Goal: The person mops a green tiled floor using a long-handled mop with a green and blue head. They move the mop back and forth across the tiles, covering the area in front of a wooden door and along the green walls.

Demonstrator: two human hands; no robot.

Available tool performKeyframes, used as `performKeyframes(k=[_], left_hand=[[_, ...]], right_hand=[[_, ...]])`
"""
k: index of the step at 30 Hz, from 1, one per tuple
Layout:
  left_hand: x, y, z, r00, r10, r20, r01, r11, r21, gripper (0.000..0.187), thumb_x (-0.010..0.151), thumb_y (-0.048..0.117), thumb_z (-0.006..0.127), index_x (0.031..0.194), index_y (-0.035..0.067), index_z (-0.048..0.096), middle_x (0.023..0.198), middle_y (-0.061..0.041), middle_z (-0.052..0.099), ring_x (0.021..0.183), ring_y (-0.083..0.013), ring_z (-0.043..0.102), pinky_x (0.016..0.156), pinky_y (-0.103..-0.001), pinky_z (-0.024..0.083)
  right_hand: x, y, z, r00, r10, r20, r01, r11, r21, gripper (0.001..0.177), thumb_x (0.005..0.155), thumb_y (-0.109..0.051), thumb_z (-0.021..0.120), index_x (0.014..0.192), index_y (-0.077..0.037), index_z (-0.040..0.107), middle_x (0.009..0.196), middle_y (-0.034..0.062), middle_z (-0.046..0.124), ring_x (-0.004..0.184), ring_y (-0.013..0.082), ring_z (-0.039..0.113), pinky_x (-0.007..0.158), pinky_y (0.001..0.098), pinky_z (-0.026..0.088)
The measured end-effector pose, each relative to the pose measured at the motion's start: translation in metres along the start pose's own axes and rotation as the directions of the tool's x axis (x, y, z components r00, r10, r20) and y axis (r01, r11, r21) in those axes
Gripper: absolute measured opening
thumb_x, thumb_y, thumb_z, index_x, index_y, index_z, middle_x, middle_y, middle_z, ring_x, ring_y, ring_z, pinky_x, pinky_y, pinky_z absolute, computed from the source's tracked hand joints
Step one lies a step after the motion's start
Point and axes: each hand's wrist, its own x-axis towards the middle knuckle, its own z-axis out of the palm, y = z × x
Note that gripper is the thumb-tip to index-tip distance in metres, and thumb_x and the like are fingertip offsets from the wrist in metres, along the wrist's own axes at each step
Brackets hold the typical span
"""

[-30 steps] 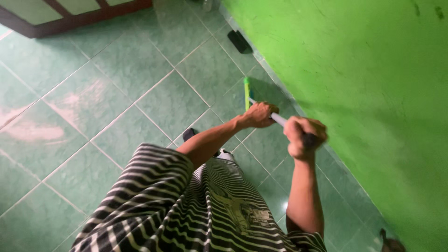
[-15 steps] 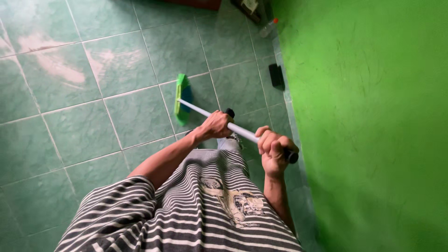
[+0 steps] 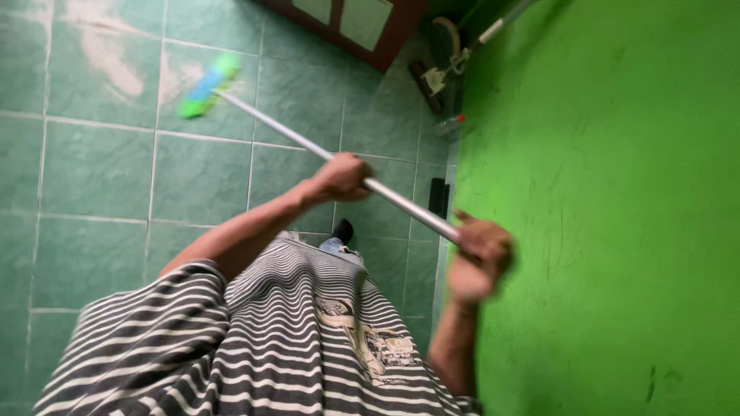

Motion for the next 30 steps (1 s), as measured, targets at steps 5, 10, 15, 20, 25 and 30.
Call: performKeyframes(k=[5,10,15,20,25,30], left_hand=[[0.063,0.113,0.035,0.969,0.236,-0.070,-0.244,0.878,-0.411,0.019,0.080,0.027,0.072,0.077,0.008,0.071,0.072,-0.017,0.068,0.066,-0.0370,0.066,0.061,-0.046,0.051],[0.100,0.122,0.056,0.939,0.342,-0.030,-0.300,0.775,-0.556,0.023,0.079,0.025,0.068,0.068,0.006,0.066,0.059,-0.014,0.062,0.053,-0.0311,0.059,0.055,-0.045,0.048],[0.107,0.057,0.052,0.892,0.421,0.163,-0.294,0.817,-0.497,0.027,0.080,0.023,0.067,0.062,0.004,0.062,0.057,-0.016,0.059,0.051,-0.0329,0.057,0.054,-0.048,0.045],[0.076,-0.110,-0.040,0.932,0.110,0.345,-0.070,0.989,-0.127,0.020,0.084,0.028,0.067,0.074,0.012,0.070,0.067,-0.014,0.068,0.061,-0.0343,0.066,0.056,-0.047,0.053],[0.040,-0.253,-0.132,0.974,-0.212,0.081,0.186,0.949,0.257,0.012,0.080,0.028,0.073,0.084,0.017,0.069,0.087,-0.004,0.069,0.095,-0.0290,0.068,0.068,-0.053,0.053],[0.018,-0.304,-0.244,0.927,-0.241,-0.288,0.324,0.902,0.286,0.019,0.073,0.028,0.077,0.081,0.015,0.066,0.088,-0.007,0.065,0.101,-0.0286,0.065,0.076,-0.061,0.048]], right_hand=[[0.086,-0.093,0.018,0.829,-0.108,0.549,0.090,0.994,0.059,0.037,0.099,-0.016,0.062,0.065,-0.012,0.047,0.052,-0.0022,0.049,0.042,0.0089,0.043,0.040,0.0284,0.042],[0.095,-0.053,0.069,0.897,-0.032,0.442,0.135,0.970,-0.203,0.042,0.098,-0.011,0.072,0.070,-0.004,0.042,0.059,0.0029,0.045,0.041,0.0128,0.043,0.039,0.0279,0.036],[0.094,-0.019,0.056,0.943,-0.002,0.333,0.021,0.998,-0.054,0.045,0.099,-0.012,0.064,0.066,-0.010,0.034,0.052,-0.0015,0.041,0.038,0.0064,0.032,0.039,0.0235,0.029],[0.082,0.116,0.119,0.998,0.029,0.052,-0.012,0.953,-0.303,0.020,0.091,-0.009,0.049,0.078,-0.007,0.034,0.067,0.0126,0.049,0.056,0.0192,0.046,0.052,0.0308,0.040],[0.090,0.221,0.225,0.982,0.140,0.130,-0.103,0.961,-0.257,0.027,0.104,-0.009,0.047,0.078,-0.004,0.041,0.079,0.0106,0.055,0.091,0.0276,0.062,0.108,0.0576,0.054],[0.124,0.258,0.332,0.941,0.175,0.289,-0.063,0.932,-0.358,0.022,0.103,-0.006,0.053,0.081,-0.002,0.049,0.087,0.0127,0.065,0.106,0.0311,0.068,0.110,0.0575,0.045]])
